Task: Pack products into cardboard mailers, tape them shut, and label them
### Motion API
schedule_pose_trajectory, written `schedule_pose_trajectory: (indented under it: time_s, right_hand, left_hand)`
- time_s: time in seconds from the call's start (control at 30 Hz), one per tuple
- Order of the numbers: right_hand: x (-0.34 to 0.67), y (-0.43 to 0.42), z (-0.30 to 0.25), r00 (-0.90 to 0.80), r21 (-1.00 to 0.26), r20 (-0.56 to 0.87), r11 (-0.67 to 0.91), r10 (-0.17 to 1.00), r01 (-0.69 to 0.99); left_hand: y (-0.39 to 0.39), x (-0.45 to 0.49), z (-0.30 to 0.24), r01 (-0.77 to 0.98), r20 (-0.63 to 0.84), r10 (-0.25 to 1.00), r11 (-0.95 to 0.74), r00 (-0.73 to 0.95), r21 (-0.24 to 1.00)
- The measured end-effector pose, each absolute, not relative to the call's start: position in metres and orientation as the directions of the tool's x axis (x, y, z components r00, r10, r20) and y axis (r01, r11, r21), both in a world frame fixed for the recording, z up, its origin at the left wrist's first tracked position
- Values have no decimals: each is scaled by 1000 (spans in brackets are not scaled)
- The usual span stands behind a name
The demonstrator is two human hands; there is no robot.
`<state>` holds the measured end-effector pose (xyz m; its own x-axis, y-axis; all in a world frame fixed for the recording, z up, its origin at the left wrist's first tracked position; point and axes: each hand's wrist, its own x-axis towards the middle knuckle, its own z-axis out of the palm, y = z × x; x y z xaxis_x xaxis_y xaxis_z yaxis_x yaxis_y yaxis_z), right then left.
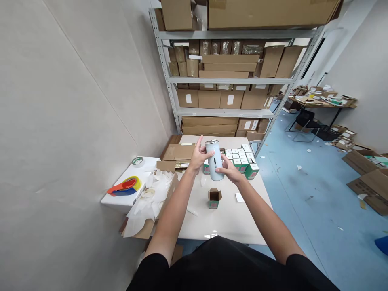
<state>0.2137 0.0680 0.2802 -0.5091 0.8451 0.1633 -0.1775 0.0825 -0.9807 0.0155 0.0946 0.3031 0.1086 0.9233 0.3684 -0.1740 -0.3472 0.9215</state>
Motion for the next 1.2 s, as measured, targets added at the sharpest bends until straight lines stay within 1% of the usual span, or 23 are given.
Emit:
schedule_pose_trajectory:
  time_s: [0.07, 0.13, 0.2, 0.27, 0.4, 0.47, 0.6, 0.67, 0.73, 0.77, 0.87, 0.93, 1.0, 1.07, 1.2]
  right_hand:
    - [207, 62, 274, -423, -972, 171, 82, 890, -220]
    - [203, 57, 271, -326, -969, 175, 104, 929, -223]
    - [203, 54, 271, -285, -968, 184, 124, 941, -217]
    - [209, 52, 272, -319, -965, 193, 121, 928, -233]
    - [227, 51, 279, -455, -966, 151, 35, 878, -255]
    - [232, 51, 281, -438, -966, 142, 28, 888, -256]
    - [230, 50, 280, -274, -966, 170, 104, 947, -237]
    - [228, 48, 280, -245, -966, 185, 131, 952, -221]
    - [229, 46, 280, -288, -966, 189, 125, 939, -225]
    - [230, 45, 280, -323, -966, 186, 113, 928, -233]
    - [234, 43, 279, -386, -964, 194, 102, 902, -246]
    - [234, 42, 277, -347, -962, 221, 147, 911, -228]
    - [234, 41, 276, -275, -961, 247, 200, 929, -190]
    - [234, 42, 274, -248, -962, 252, 214, 935, -171]
    - [235, 44, 271, -363, -959, 238, 158, 901, -237]
  left_hand:
    - [95, 22, 306, -165, 351, 930, -331, 110, 929]
    - [92, 27, 312, -128, 326, 941, -313, 95, 941]
    - [89, 31, 319, -105, 287, 954, -278, 91, 955]
    - [84, 33, 325, -119, 254, 962, -242, 98, 963]
    - [78, 37, 330, -199, 248, 964, -224, 101, 954]
    - [77, 40, 330, -222, 235, 967, -210, 96, 952]
    - [77, 49, 329, -201, 213, 977, -202, 34, 959]
    - [77, 53, 328, -198, 230, 973, -229, -19, 953]
    - [75, 55, 327, -212, 256, 965, -262, -56, 942]
    - [75, 56, 326, -220, 269, 962, -272, -48, 937]
    - [71, 57, 325, -217, 283, 957, -262, 71, 940]
    - [69, 56, 325, -181, 281, 953, -258, 112, 949]
    - [68, 57, 326, -150, 288, 953, -273, 90, 950]
    - [67, 58, 327, -147, 304, 951, -294, 56, 944]
    - [67, 60, 327, -189, 328, 945, -320, 10, 928]
